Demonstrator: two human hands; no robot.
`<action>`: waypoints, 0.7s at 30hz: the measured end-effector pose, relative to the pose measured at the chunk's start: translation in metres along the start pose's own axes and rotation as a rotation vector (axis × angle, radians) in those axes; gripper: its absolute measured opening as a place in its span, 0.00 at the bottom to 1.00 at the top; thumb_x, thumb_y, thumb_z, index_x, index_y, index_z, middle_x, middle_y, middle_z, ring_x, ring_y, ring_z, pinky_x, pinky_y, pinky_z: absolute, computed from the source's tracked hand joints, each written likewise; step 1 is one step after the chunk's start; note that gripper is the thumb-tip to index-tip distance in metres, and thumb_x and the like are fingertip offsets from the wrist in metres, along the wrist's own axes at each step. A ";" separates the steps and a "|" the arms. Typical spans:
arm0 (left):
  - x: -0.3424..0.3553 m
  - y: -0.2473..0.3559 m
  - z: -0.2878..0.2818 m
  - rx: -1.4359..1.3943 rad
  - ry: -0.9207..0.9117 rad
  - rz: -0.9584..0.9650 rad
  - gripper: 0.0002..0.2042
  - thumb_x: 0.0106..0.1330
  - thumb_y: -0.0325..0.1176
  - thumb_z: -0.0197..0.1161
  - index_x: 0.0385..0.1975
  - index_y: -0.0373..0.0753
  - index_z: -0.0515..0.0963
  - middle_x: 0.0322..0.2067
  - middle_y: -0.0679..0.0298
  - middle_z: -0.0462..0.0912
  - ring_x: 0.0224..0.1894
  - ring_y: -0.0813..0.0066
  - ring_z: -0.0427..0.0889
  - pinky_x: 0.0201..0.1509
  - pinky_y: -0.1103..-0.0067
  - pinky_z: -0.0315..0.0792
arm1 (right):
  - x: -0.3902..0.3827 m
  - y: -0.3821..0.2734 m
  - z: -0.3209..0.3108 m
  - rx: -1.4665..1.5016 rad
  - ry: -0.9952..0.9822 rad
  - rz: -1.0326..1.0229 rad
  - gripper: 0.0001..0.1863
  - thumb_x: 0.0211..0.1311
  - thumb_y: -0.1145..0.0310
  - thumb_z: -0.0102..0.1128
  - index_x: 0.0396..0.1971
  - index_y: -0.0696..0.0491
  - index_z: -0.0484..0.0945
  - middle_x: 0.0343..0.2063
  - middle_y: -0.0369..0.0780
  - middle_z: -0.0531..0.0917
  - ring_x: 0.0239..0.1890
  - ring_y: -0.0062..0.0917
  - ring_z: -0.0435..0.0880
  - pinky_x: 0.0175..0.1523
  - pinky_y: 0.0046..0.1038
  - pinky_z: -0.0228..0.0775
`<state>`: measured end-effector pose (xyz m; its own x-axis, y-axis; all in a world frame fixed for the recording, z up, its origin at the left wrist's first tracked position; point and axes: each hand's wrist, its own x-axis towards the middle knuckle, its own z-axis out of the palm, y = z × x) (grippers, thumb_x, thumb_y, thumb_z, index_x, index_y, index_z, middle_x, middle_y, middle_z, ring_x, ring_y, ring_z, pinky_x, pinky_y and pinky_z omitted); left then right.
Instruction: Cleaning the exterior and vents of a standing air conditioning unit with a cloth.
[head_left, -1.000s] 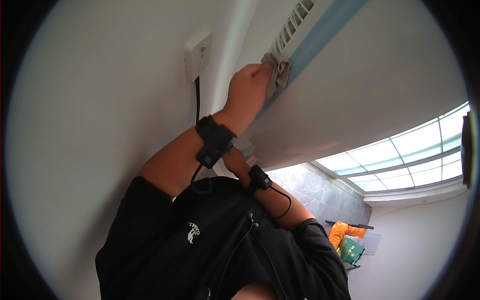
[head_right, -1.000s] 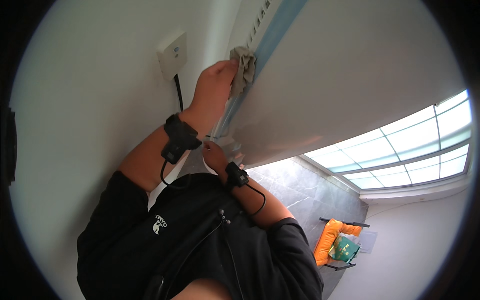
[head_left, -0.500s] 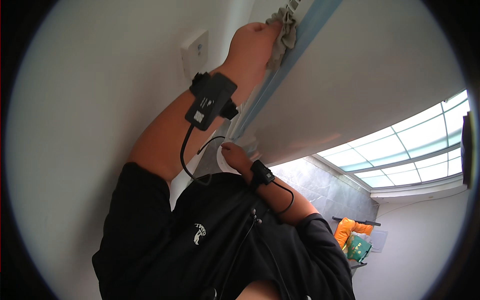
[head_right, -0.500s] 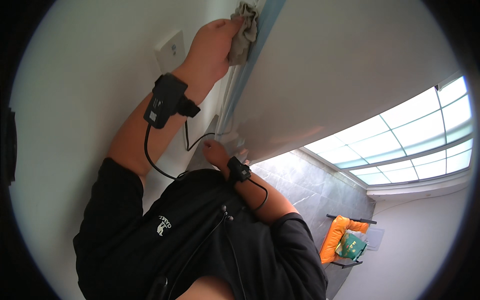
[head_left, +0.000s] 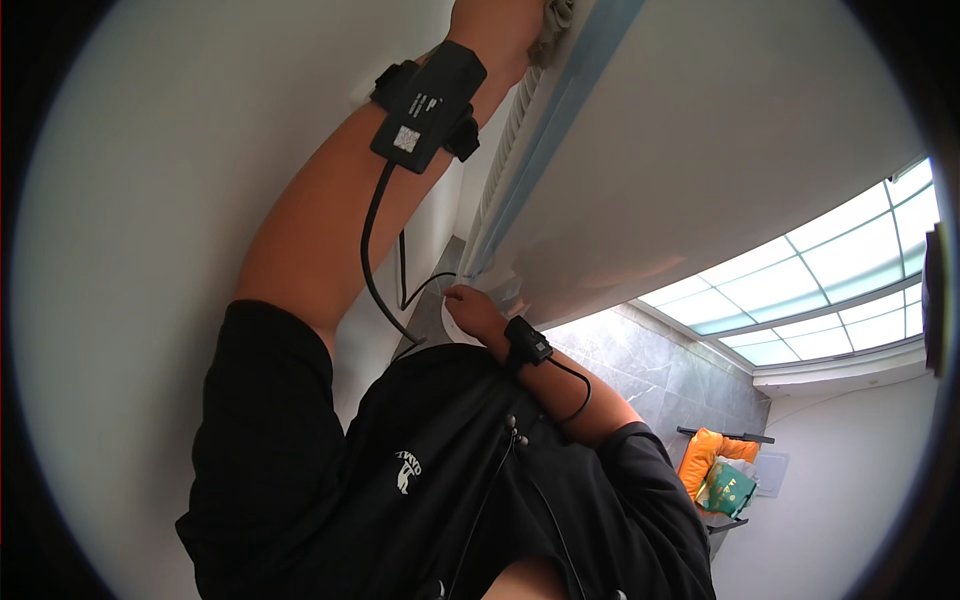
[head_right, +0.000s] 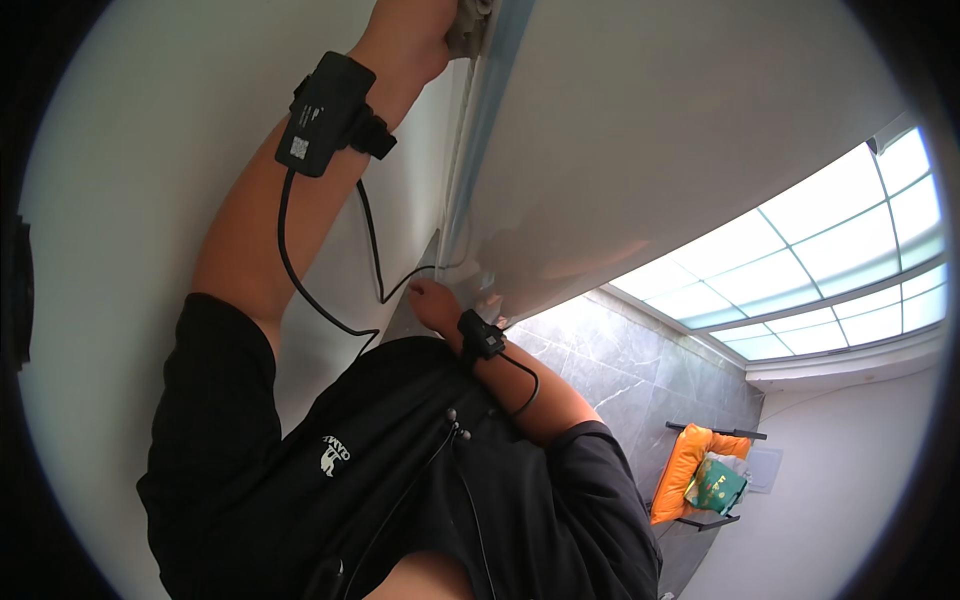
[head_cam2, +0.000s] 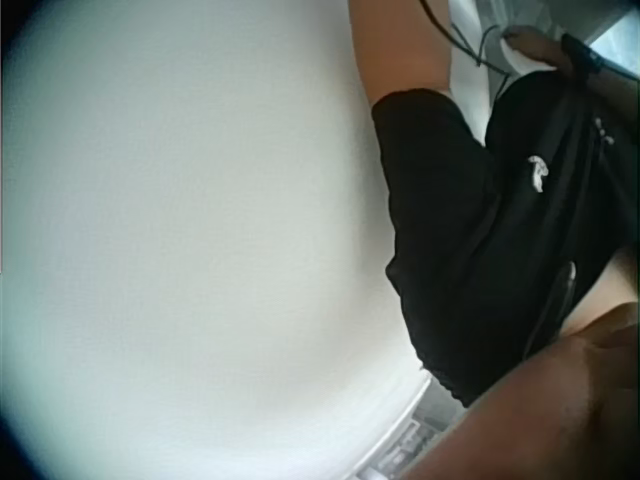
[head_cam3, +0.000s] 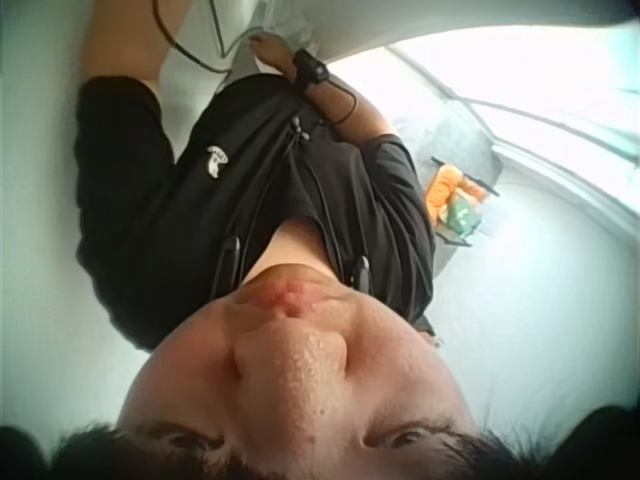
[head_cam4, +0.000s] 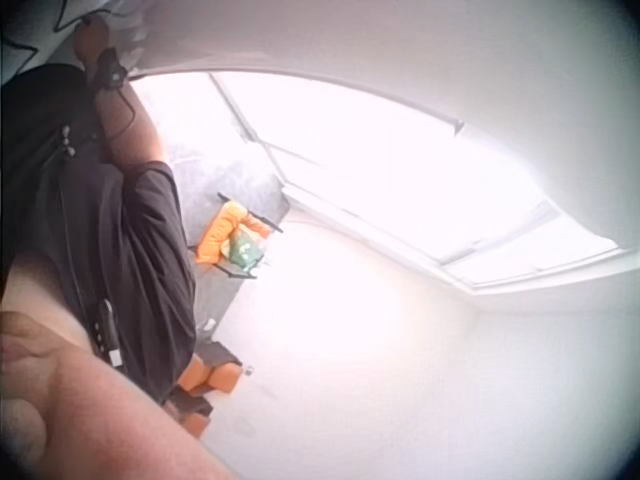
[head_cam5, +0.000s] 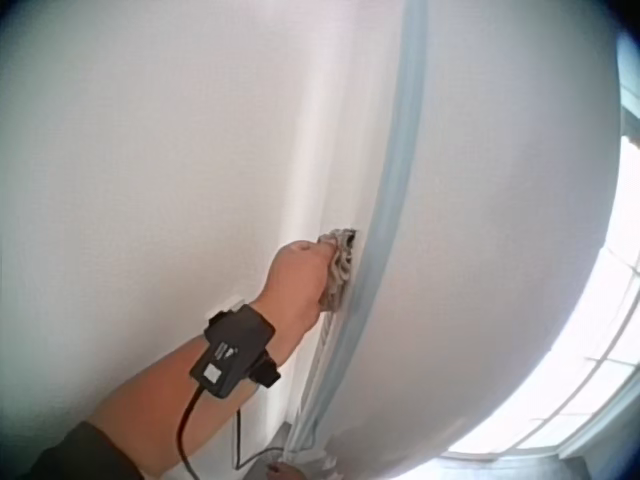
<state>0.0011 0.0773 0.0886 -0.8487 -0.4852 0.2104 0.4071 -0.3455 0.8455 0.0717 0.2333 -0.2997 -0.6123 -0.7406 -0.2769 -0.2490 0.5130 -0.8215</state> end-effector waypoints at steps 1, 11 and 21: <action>0.005 0.000 -0.001 0.038 -0.011 0.030 0.12 0.71 0.35 0.55 0.36 0.30 0.75 0.26 0.61 0.78 0.24 0.72 0.76 0.24 0.74 0.70 | 0.001 0.002 0.000 0.002 0.002 0.001 0.20 0.64 0.62 0.53 0.51 0.58 0.79 0.44 0.47 0.84 0.46 0.34 0.83 0.53 0.32 0.72; 0.028 0.010 -0.002 0.307 0.041 0.232 0.11 0.68 0.35 0.58 0.29 0.31 0.74 0.20 0.61 0.75 0.17 0.74 0.70 0.18 0.76 0.64 | 0.003 0.008 -0.001 0.045 0.042 0.009 0.20 0.62 0.61 0.52 0.47 0.58 0.81 0.44 0.51 0.84 0.49 0.44 0.82 0.56 0.37 0.72; 0.018 0.035 0.001 0.118 -0.065 0.078 0.12 0.71 0.35 0.56 0.29 0.32 0.74 0.23 0.60 0.76 0.20 0.71 0.74 0.19 0.74 0.68 | 0.006 0.008 -0.009 0.049 0.005 0.019 0.20 0.63 0.62 0.54 0.50 0.58 0.79 0.43 0.46 0.85 0.46 0.33 0.84 0.53 0.32 0.73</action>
<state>0.0002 0.0573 0.1223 -0.8375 -0.4527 0.3060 0.4337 -0.2100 0.8763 0.0592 0.2369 -0.3030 -0.6201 -0.7288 -0.2903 -0.2003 0.5050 -0.8396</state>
